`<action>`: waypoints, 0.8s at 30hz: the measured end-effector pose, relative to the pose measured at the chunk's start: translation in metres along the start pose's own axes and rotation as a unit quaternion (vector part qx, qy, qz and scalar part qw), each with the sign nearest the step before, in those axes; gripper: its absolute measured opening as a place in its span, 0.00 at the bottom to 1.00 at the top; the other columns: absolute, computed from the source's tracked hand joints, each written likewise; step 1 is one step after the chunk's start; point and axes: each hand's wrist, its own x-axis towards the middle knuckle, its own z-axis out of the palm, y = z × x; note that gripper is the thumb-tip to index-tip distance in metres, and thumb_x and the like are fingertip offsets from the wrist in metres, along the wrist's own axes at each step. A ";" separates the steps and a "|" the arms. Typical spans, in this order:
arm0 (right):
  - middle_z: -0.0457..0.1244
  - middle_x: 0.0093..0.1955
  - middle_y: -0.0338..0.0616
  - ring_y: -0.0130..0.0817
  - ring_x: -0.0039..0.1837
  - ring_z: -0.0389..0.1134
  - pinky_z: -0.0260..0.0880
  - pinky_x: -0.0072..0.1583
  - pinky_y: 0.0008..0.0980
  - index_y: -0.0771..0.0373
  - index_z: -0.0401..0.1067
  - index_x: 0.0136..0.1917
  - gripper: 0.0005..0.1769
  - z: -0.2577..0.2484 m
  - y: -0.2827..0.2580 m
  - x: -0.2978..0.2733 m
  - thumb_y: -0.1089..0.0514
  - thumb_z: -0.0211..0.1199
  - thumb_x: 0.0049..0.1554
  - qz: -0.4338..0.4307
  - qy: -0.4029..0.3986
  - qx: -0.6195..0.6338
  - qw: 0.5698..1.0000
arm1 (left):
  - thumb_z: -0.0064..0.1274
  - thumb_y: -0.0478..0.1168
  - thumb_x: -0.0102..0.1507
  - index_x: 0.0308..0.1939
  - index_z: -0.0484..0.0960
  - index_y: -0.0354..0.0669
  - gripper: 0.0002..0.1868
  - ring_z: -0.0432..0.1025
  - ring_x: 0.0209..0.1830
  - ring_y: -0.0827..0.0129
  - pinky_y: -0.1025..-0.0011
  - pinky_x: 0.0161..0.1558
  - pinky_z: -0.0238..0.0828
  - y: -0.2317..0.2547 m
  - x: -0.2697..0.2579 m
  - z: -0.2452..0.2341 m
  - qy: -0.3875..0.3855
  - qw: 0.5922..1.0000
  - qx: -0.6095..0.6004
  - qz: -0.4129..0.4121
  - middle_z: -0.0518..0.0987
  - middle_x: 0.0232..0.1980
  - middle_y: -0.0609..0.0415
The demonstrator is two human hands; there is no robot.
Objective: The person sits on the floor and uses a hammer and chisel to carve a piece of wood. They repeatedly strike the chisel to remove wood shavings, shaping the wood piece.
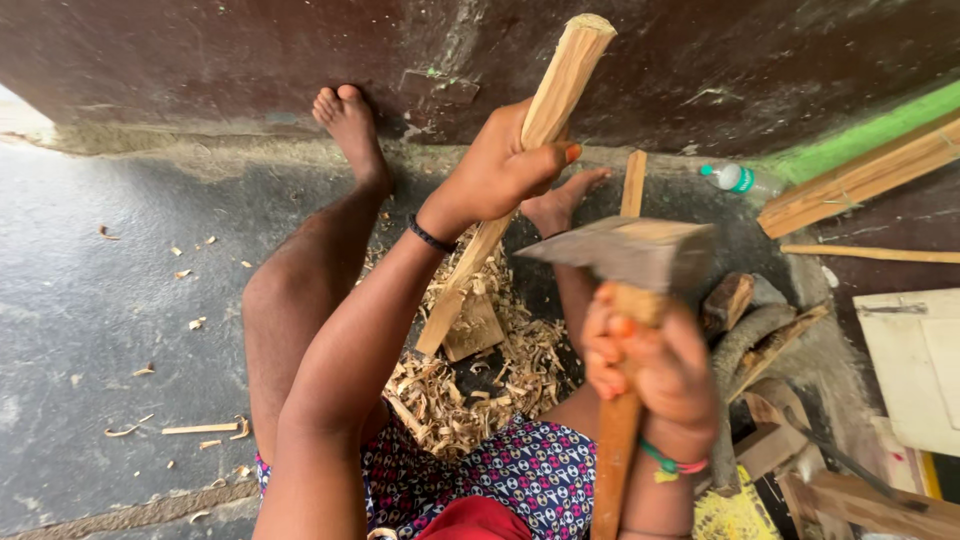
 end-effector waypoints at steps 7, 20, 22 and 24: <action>0.57 0.34 0.37 0.22 0.29 0.58 0.62 0.31 0.25 0.62 0.61 0.49 0.11 -0.001 0.116 0.062 0.52 0.54 0.66 0.139 0.010 -0.035 0.990 | 0.52 0.36 0.64 0.40 0.74 0.37 0.06 0.64 0.22 0.81 0.75 0.23 0.61 0.009 0.006 -0.002 0.054 0.995 -0.050 -0.074 0.72 0.26 0.62; 0.58 0.39 0.40 0.27 0.34 0.57 0.61 0.34 0.28 0.65 0.63 0.65 0.25 -0.008 -0.019 -0.012 0.49 0.62 0.61 -0.113 0.031 0.015 0.993 | 0.52 0.38 0.65 0.36 0.73 0.39 0.07 0.66 0.23 0.80 0.75 0.23 0.62 0.007 -0.004 -0.007 0.018 0.998 -0.043 -0.045 0.73 0.27 0.62; 0.57 0.38 0.39 0.25 0.32 0.55 0.60 0.33 0.26 0.65 0.64 0.64 0.23 -0.011 -0.017 -0.022 0.50 0.64 0.62 -0.142 0.046 0.034 0.988 | 0.53 0.39 0.65 0.37 0.73 0.39 0.08 0.67 0.24 0.80 0.75 0.24 0.63 0.009 -0.002 -0.004 0.014 0.998 -0.032 -0.045 0.73 0.28 0.62; 0.56 0.36 0.36 0.24 0.31 0.54 0.59 0.32 0.26 0.65 0.65 0.62 0.23 -0.019 0.017 -0.001 0.48 0.63 0.60 0.040 0.016 0.102 0.994 | 0.54 0.39 0.66 0.36 0.73 0.38 0.09 0.65 0.25 0.80 0.75 0.26 0.62 0.008 0.000 0.000 0.008 0.998 -0.029 -0.048 0.71 0.28 0.61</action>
